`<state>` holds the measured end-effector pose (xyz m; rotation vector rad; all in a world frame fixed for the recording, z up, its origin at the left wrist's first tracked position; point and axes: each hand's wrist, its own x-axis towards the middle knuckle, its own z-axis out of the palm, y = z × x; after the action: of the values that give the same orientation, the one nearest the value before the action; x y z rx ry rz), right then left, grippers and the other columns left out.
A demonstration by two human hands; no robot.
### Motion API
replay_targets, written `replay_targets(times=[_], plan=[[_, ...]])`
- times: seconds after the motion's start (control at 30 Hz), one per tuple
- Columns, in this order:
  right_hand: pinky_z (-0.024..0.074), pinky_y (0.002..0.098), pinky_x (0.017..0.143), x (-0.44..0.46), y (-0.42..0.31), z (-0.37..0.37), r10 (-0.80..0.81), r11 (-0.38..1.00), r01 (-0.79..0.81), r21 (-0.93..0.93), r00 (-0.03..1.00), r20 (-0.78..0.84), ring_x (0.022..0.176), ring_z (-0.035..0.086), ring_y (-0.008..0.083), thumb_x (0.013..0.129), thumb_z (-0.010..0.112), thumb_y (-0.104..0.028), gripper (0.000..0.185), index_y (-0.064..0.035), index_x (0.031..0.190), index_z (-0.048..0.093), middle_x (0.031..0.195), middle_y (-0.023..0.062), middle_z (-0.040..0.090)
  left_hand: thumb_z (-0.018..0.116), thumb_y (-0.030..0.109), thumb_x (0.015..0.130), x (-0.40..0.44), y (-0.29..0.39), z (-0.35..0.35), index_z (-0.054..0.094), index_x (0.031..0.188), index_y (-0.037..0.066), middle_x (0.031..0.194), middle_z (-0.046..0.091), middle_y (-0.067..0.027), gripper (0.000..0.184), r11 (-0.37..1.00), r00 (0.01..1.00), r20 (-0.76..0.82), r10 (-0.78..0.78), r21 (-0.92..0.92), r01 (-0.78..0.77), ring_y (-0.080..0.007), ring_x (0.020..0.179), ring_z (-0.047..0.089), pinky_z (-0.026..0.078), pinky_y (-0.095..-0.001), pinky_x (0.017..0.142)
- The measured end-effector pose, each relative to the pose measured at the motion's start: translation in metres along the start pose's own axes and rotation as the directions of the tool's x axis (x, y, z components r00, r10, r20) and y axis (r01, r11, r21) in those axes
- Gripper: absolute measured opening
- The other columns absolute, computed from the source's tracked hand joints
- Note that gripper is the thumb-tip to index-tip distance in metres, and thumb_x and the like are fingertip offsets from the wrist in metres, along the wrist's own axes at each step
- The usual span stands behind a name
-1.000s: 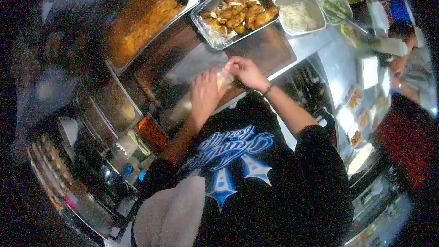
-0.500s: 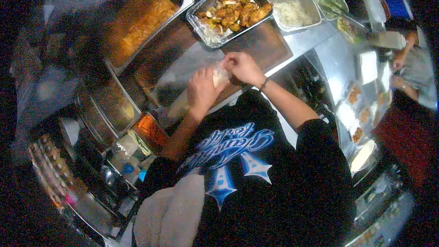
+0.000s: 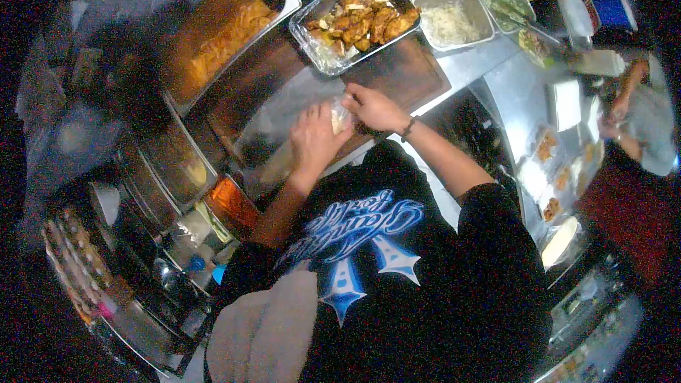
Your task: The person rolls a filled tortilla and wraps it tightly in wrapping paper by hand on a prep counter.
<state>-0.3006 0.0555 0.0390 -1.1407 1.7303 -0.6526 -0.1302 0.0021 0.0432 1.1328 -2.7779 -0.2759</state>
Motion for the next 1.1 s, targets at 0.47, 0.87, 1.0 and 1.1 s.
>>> replay_targets(times=[0.47,0.87,1.0,1.1], plan=[[0.044,0.0301,0.061,0.002,0.02,0.009,0.053,0.964,-0.05,0.262,0.999,-0.003,0.067,0.053,0.0103,0.094,0.064,-0.023,0.019,-0.0056,0.094,0.056,0.073,0.0023,0.057,0.077,0.043,0.071,0.0,-0.001,-0.002,0.056,0.101,0.009,0.091,0.06,-0.0084,0.05,0.999,0.994,0.102,0.039,-0.004,-0.039,-0.0278,0.088,0.063,0.054,-0.0398,0.07],[0.0438,0.0221,0.062,0.0,0.023,0.019,-0.002,0.815,0.059,0.576,0.995,-0.1,0.071,0.054,0.0045,0.094,0.064,-0.013,0.009,-0.0064,0.097,0.057,0.079,-0.0025,0.061,0.081,0.04,0.066,0.002,0.0,-0.005,0.056,0.095,0.007,0.091,0.061,-0.0112,0.05,0.998,0.997,0.073,0.005,-0.062,0.0,-0.0301,0.087,0.062,0.052,-0.0409,0.074],[0.0378,0.0182,0.058,0.003,0.028,0.022,0.069,0.699,-0.057,0.713,0.998,0.013,0.066,0.048,0.0013,0.095,0.064,-0.013,0.009,-0.0077,0.097,0.057,0.078,-0.007,0.055,0.081,0.04,0.066,0.002,0.001,-0.006,0.056,0.095,0.007,0.089,0.06,-0.0113,0.05,0.996,0.997,0.075,0.003,-0.085,0.004,-0.0305,0.086,0.062,0.052,-0.0412,0.073],[0.0368,0.0194,0.057,0.001,0.022,0.02,0.116,0.729,-0.103,0.677,0.993,0.026,0.066,0.046,0.0014,0.097,0.062,-0.014,0.009,-0.0091,0.098,0.054,0.077,-0.0074,0.052,0.081,0.04,0.067,0.003,0.0,-0.007,0.056,0.094,0.007,0.088,0.06,-0.0114,0.049,0.996,0.997,0.08,0.001,-0.089,0.006,-0.0306,0.085,0.062,0.052,-0.0414,0.072]])
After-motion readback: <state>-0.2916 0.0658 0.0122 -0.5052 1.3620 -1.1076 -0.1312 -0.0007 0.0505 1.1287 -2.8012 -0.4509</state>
